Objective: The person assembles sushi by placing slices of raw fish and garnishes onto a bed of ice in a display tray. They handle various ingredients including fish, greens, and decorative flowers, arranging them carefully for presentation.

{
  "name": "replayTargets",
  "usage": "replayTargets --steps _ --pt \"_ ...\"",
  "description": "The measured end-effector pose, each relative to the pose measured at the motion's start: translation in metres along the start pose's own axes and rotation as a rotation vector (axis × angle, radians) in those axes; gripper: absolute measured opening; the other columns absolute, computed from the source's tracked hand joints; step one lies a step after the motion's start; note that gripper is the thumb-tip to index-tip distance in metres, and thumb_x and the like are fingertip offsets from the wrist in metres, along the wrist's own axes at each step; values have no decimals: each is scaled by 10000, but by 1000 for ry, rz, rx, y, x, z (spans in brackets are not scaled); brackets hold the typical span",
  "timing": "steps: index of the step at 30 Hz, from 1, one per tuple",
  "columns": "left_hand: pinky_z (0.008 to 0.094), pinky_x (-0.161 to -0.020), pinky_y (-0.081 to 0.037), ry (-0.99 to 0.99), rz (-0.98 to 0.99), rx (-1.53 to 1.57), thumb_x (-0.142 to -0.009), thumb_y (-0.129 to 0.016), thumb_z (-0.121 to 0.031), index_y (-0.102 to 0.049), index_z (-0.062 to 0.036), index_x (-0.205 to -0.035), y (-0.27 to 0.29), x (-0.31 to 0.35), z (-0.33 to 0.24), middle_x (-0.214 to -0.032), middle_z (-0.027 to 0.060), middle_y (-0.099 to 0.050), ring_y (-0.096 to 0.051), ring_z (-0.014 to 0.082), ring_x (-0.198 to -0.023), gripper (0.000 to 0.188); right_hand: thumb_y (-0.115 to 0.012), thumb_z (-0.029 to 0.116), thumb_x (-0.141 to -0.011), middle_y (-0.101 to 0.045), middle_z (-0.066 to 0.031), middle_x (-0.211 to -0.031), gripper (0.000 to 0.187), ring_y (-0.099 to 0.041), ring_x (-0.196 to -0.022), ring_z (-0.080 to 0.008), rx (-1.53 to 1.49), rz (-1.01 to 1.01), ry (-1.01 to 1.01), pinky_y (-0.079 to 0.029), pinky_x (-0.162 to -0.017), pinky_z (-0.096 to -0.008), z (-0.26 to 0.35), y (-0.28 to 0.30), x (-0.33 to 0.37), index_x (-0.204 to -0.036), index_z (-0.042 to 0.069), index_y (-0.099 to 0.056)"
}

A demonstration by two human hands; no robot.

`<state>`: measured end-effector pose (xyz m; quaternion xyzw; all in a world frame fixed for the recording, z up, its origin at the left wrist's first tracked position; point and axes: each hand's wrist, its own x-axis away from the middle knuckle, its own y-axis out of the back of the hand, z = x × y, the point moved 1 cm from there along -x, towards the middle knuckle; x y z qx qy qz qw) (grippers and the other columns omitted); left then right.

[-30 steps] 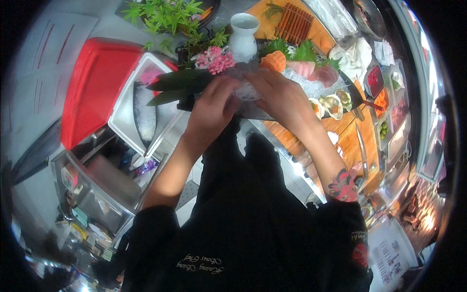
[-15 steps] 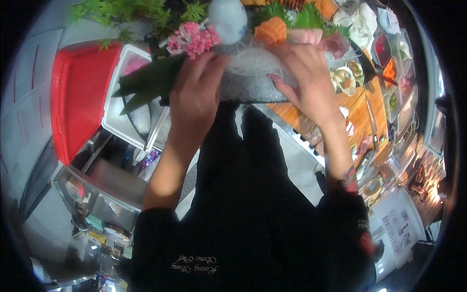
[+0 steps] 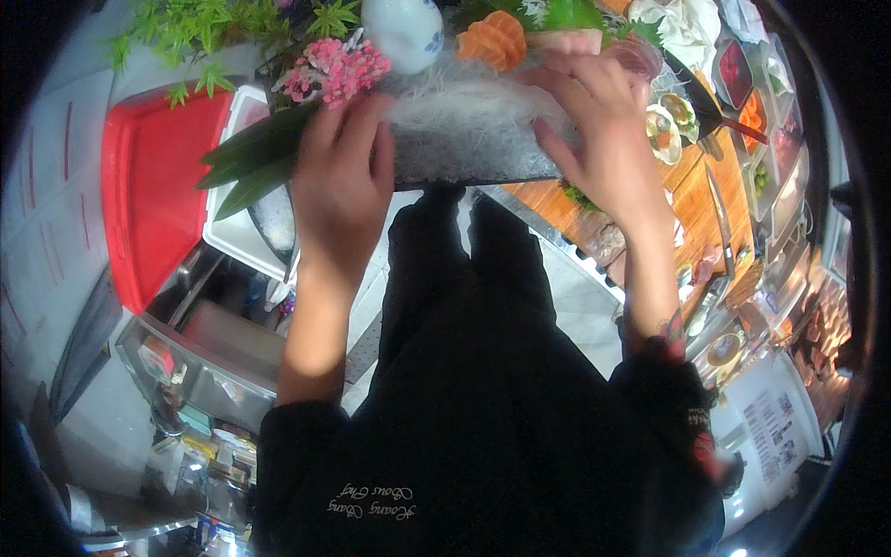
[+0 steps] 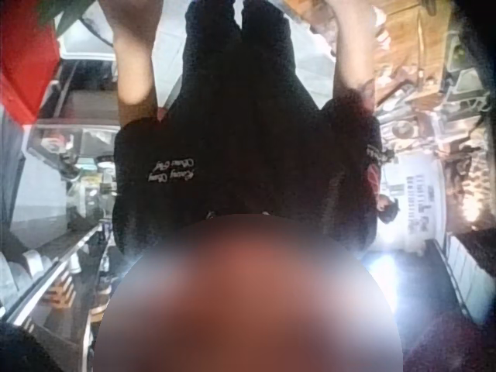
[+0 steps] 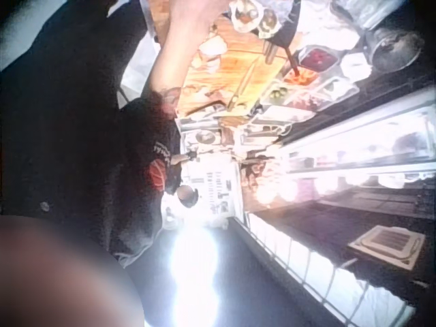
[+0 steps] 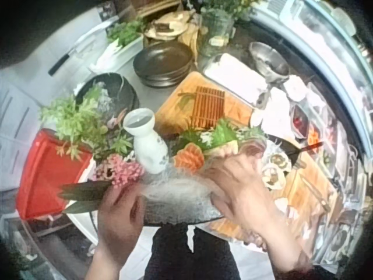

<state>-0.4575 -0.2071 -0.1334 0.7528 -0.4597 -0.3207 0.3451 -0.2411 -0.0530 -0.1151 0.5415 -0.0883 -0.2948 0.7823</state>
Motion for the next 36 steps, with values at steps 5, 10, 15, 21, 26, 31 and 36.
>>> replayTargets --steps 5,10,15,21,26,31,36 --pt "408 -996 -492 -44 4 -111 -846 -778 -45 -732 -88 -1164 25 11 -28 -1230 131 -649 -626 306 -1092 325 -800 39 -773 -656 -91 -1231 339 -597 -1197 -320 -139 36 4 -467 -1028 -432 11 9 5 -1104 94 -751" --pt "415 -933 -530 -298 105 -7 -842 -732 19 -761 -81 -1121 -3 2 -5 -1097 113 -697 -655 337 -1012 298 -718 -32 -816 -675 -110 -1178 291 -661 -1090 -306 -131 -19 49 -562 -906 -382 5 -12 1 -1092 55 -735" --pt "437 -1001 -519 -406 97 -29 -942 -649 -22 -746 -57 -1164 -26 -16 6 -1204 148 -700 -654 362 -1133 245 -695 68 -839 -665 -128 -1268 382 -607 -1231 -287 -14 141 24 -522 -1022 -385 -11 3 13 -1220 44 -694" --pt "472 -1046 -463 -245 377 -179 -905 -683 -6 -683 -56 -1272 0 -8 -55 -1307 174 -592 -558 377 -1239 370 -694 20 -907 -695 -88 -1074 151 -698 -945 -221 -593 -172 -237 -584 -843 -353 -97 136 122 -1050 55 -726" --pt "434 -998 -488 -157 456 -187 -916 -639 67 -667 -9 -1218 -22 -21 -61 -1229 196 -606 -593 377 -1177 313 -673 43 -982 -711 -53 -1022 88 -669 -903 -129 -552 -796 -851 -555 -838 -295 -270 257 284 -1060 18 -706" --pt "401 -886 -525 -111 222 -211 -923 -666 44 -648 25 -1071 -42 -24 -86 -996 160 -650 -653 309 -942 151 -777 196 -907 -740 -104 -1091 372 -697 -968 -168 -274 -642 -1189 -568 -852 -307 -518 306 414 -1215 4 -697" --pt "373 -854 -526 143 115 -322 -950 -659 19 -637 35 -1041 -62 -20 -106 -997 152 -662 -643 256 -912 95 -776 323 -827 -742 -234 -1120 459 -721 -1033 -402 407 178 -1334 -566 -931 -440 -643 268 453 -1160 9 -743"
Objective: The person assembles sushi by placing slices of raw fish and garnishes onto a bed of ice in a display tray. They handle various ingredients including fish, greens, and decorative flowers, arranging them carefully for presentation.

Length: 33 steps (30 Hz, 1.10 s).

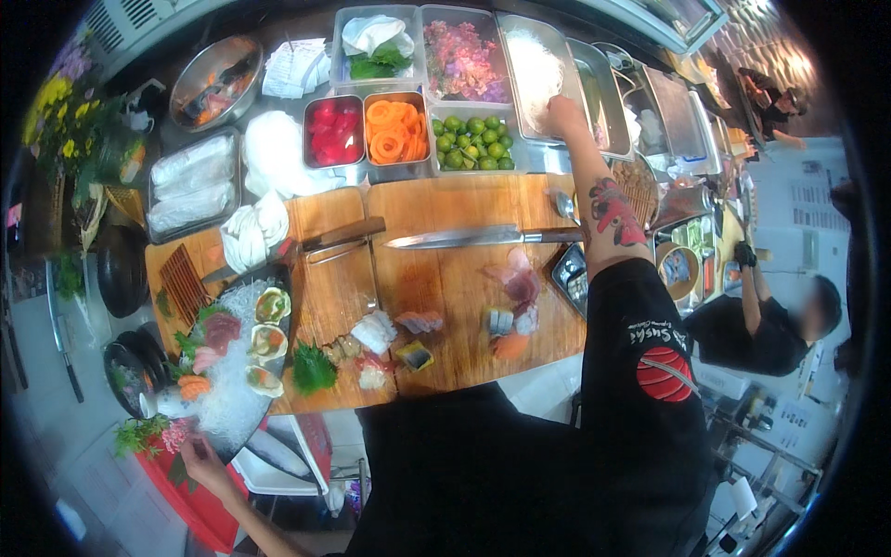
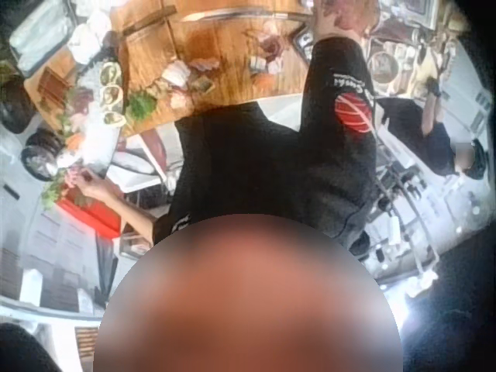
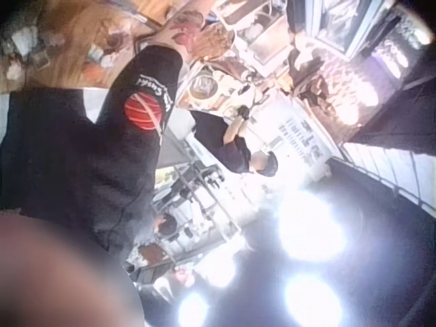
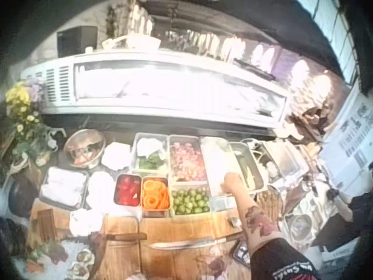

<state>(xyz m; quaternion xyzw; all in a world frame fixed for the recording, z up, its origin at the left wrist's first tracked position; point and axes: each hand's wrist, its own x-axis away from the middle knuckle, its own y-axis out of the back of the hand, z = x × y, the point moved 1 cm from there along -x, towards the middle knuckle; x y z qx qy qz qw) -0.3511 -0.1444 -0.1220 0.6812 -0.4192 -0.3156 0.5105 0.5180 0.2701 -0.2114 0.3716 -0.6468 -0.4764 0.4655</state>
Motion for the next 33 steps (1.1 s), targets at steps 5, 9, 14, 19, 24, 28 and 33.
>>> replayTargets --steps 5,9,14,19,24,28,33 --pt "423 -1002 -523 -124 -69 -59 -970 -639 -5 -674 19 -1216 15 29 -38 -1320 198 -636 -628 319 -1211 250 -774 295 -828 -750 -230 -1069 463 -731 -1033 -370 -245 -127 203 -569 -947 -426 -38 42 13 -1201 24 -740" --pt "473 -1103 -477 26 -46 46 -1001 -619 -84 -674 -10 -1312 55 63 -81 -1486 192 -553 -548 358 -1360 324 -751 305 -912 -752 -169 -889 362 -727 -801 -258 -472 -490 229 -560 -761 -385 -80 50 23 -1136 21 -750" --pt "446 -1137 -424 -22 -120 -40 -926 -622 -53 -694 -51 -1278 103 95 -69 -1382 165 -634 -576 346 -1315 359 -651 201 -1013 -735 -113 -1200 326 -701 -1083 -210 -1197 -124 72 -563 -968 -358 -85 56 44 -1272 7 -688" --pt "418 -1074 -480 -96 -149 222 -890 -674 7 -694 -41 -1228 107 89 -56 -1278 160 -683 -633 338 -1239 342 -662 149 -1026 -696 -115 -1248 358 -660 -1153 -181 -1288 -159 376 -519 -1006 -299 -5 129 142 -1338 -24 -633" --pt "422 -1051 -482 -295 -115 299 -842 -781 -71 -704 -41 -1188 52 43 -48 -1286 128 -664 -599 343 -1231 356 -646 31 -998 -703 -109 -1227 330 -657 -1100 -157 -1347 -40 649 -523 -975 -305 173 154 279 -1320 -37 -633" --pt "430 -1031 -486 -371 -164 351 -815 -797 -62 -721 -52 -1140 12 13 -15 -1248 109 -667 -602 329 -1197 334 -696 2 -906 -723 -97 -1173 389 -686 -1055 -172 -1419 276 893 -558 -924 -332 357 119 379 -1292 -26 -656" --pt "415 -1009 -486 -310 -254 523 -785 -845 -98 -693 -54 -1171 4 14 15 -1207 130 -672 -614 337 -1165 416 -736 -21 -873 -761 -47 -985 274 -717 -927 -146 -1101 581 1082 -572 -796 -296 529 76 463 -1145 -1 -714"
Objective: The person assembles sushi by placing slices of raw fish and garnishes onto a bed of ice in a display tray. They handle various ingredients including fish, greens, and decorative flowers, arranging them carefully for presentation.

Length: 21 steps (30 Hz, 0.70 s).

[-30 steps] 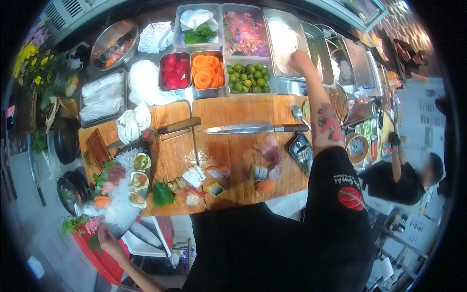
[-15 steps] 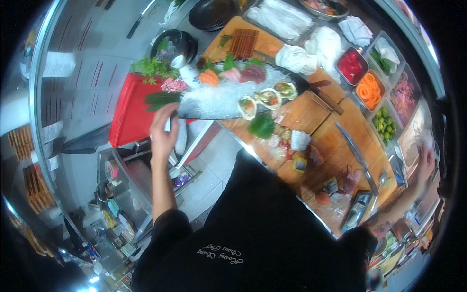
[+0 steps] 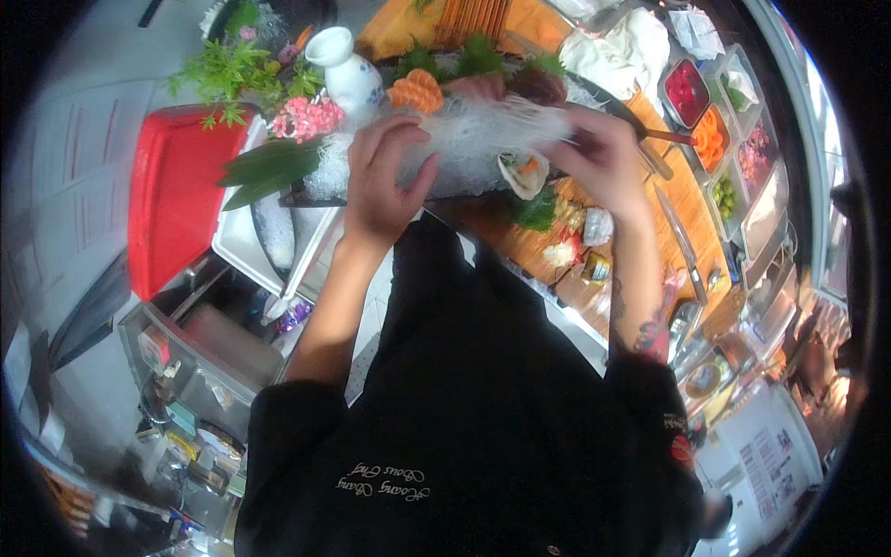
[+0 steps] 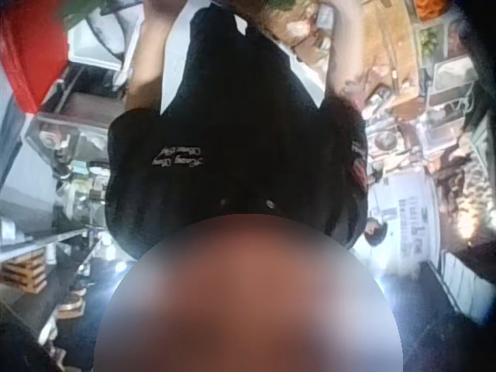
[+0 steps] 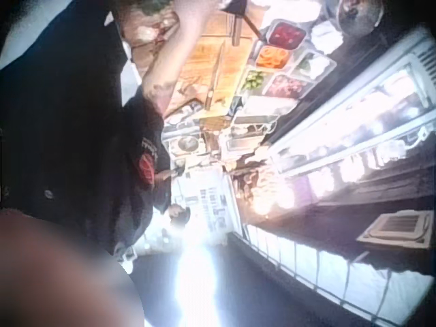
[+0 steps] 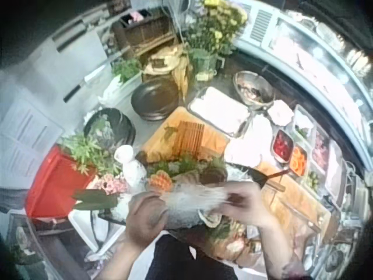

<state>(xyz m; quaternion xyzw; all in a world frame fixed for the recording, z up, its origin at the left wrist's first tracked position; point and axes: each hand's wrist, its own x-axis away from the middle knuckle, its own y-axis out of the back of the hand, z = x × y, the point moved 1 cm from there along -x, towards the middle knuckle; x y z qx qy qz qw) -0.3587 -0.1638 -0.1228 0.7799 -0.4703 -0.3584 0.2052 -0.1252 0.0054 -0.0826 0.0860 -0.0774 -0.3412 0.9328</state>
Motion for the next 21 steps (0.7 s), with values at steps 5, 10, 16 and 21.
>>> replayTargets --steps 5,10,16,21 --pt "513 -1086 -343 -24 114 31 -883 -777 -326 -559 -98 -1371 -7 -6 5 -1272 135 -650 -543 344 -1266 581 -776 62 -833 -724 -116 -1097 288 -680 -1035 -299 505 120 325 -546 -923 -391 -8 -50 -48 -1114 24 -727" --pt "474 -991 -375 -87 213 -116 -931 -709 -251 -601 -111 -1315 -27 -22 7 -1218 72 -684 -591 294 -1190 422 -782 102 -771 -673 -136 -1131 381 -631 -1100 -353 891 66 295 -526 -960 -451 5 -49 -45 -1141 46 -711" --pt "472 -937 -410 -125 230 -65 -896 -709 -179 -634 -113 -1218 -37 -33 10 -1118 62 -689 -620 287 -1089 337 -752 67 -821 -685 -138 -1114 342 -638 -1130 -352 765 -22 251 -532 -964 -428 5 -54 -35 -1156 51 -687" --pt "484 -1027 -424 -135 312 -118 -905 -724 -191 -663 -106 -1204 -41 -38 11 -1180 81 -690 -612 321 -1155 317 -712 89 -814 -685 -85 -1106 351 -670 -1058 -302 978 -62 249 -565 -886 -417 -15 -44 -34 -1164 95 -687"
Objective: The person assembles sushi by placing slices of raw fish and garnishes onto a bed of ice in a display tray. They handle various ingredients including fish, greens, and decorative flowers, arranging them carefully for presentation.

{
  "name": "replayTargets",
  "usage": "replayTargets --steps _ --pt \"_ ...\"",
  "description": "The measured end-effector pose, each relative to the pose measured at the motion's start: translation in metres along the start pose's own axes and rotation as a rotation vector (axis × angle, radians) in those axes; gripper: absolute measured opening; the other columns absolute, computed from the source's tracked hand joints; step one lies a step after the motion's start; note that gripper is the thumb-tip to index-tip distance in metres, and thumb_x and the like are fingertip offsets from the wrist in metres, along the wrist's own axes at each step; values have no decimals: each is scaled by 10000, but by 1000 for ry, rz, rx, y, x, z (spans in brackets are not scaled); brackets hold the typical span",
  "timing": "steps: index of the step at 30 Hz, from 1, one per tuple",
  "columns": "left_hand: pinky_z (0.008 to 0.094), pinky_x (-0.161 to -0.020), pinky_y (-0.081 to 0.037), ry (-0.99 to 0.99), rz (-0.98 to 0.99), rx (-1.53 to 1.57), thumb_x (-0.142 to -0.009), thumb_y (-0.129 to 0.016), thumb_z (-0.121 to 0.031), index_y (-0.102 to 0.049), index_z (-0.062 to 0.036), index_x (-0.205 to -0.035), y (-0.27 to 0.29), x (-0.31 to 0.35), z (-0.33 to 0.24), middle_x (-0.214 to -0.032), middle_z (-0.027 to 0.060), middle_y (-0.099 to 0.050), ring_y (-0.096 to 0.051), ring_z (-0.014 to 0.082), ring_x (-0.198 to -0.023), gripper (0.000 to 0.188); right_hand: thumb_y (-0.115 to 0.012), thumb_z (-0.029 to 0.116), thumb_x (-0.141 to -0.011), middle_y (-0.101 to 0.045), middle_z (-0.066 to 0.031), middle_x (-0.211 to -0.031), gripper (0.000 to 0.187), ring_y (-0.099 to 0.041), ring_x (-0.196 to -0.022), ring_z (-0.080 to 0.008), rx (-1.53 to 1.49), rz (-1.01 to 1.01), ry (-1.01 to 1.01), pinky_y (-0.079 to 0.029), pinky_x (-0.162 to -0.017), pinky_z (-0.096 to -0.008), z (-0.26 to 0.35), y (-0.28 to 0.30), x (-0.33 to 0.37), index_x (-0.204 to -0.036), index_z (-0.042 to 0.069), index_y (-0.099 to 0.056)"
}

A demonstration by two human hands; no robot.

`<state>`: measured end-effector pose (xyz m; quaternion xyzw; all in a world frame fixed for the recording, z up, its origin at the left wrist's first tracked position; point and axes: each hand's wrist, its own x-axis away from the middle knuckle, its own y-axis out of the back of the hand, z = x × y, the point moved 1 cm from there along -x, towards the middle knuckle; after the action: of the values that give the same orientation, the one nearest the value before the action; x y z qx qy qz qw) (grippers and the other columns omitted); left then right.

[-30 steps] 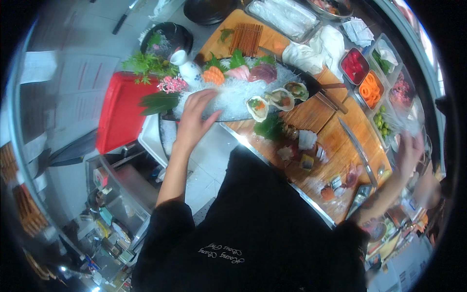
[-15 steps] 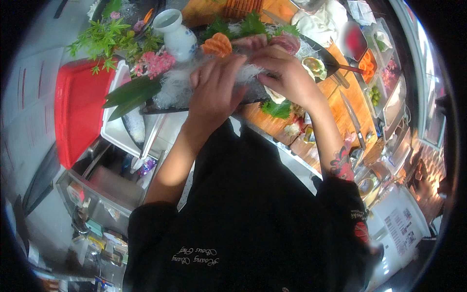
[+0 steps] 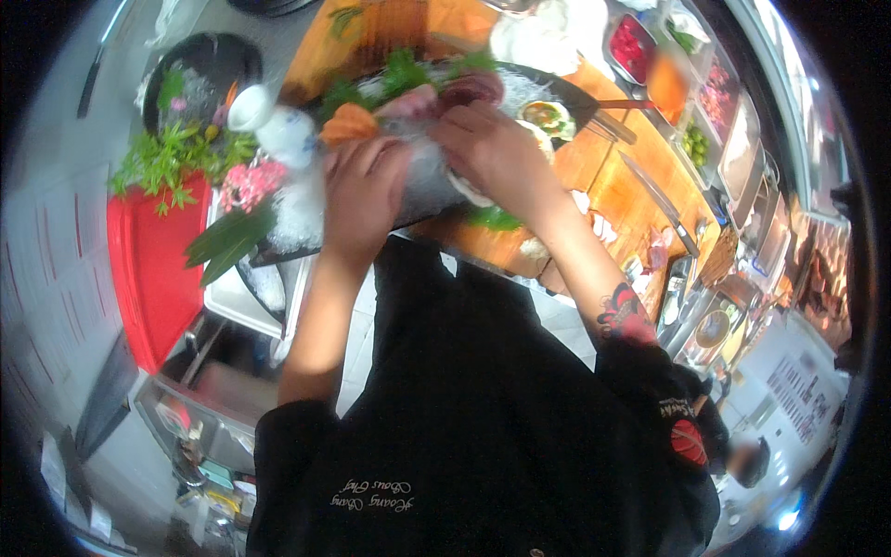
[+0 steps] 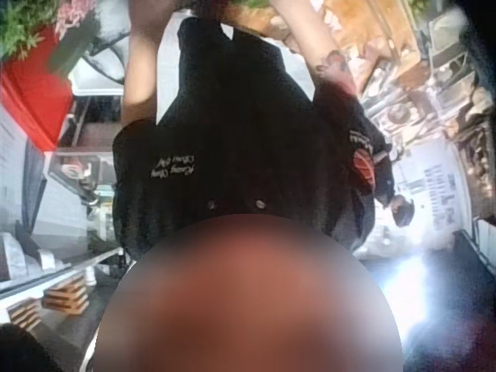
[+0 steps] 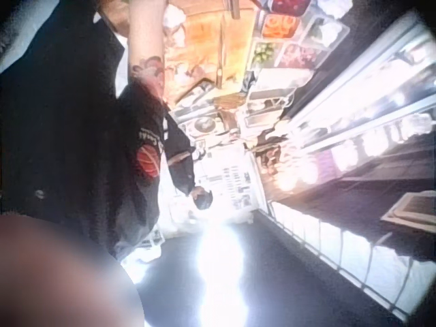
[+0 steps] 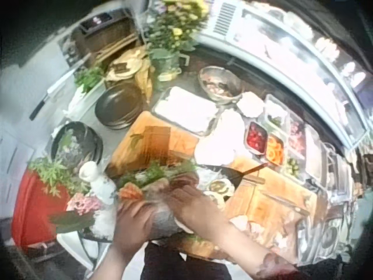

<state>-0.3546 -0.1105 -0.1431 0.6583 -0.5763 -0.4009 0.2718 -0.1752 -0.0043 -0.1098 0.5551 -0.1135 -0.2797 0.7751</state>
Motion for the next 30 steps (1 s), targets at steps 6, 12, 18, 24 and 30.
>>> replayTargets --steps 6,12,18,24,30 --pt "503 -1081 -388 -41 63 -90 -903 -719 -156 -677 -104 -1230 -1 -16 -37 -1265 111 -635 -571 335 -1229 333 -664 82 -853 -699 -100 -1100 298 -680 -1081 -287 -293 -214 49 -573 -912 -407 -34 44 26 -1149 76 -695" --pt "453 -1071 -404 -91 120 -212 -887 -748 -94 -701 -61 -1199 -20 -48 -79 -1220 118 -665 -600 321 -1201 317 -780 65 -863 -668 -46 -957 120 -664 -909 -215 -819 -428 28 -533 -757 -336 -142 175 143 -899 81 -667" --pt "394 -969 -477 89 -149 -96 -880 -737 1 -681 8 -1029 2 6 -102 -1083 135 -676 -644 285 -1054 160 -604 78 -1002 -659 -48 -779 324 -598 -711 -110 24 -1420 -435 -488 -653 -248 -373 337 352 -691 91 -515" --pt "305 -873 -525 947 136 807 -905 -721 11 -697 -2 -1057 6 163 -137 -1064 85 -715 -675 186 -970 154 -618 349 -1020 -698 -154 -1314 509 -679 -1203 -276 307 -299 -835 -515 -1015 -371 -487 254 417 -1451 84 -568" --pt "341 -894 -559 762 146 180 -891 -789 -111 -669 0 -1252 -51 158 -162 -1166 152 -727 -716 243 -1010 396 -734 124 -923 -761 -77 -998 210 -720 -873 -199 -612 -232 -593 -564 -803 -321 -196 107 309 -1123 61 -750"
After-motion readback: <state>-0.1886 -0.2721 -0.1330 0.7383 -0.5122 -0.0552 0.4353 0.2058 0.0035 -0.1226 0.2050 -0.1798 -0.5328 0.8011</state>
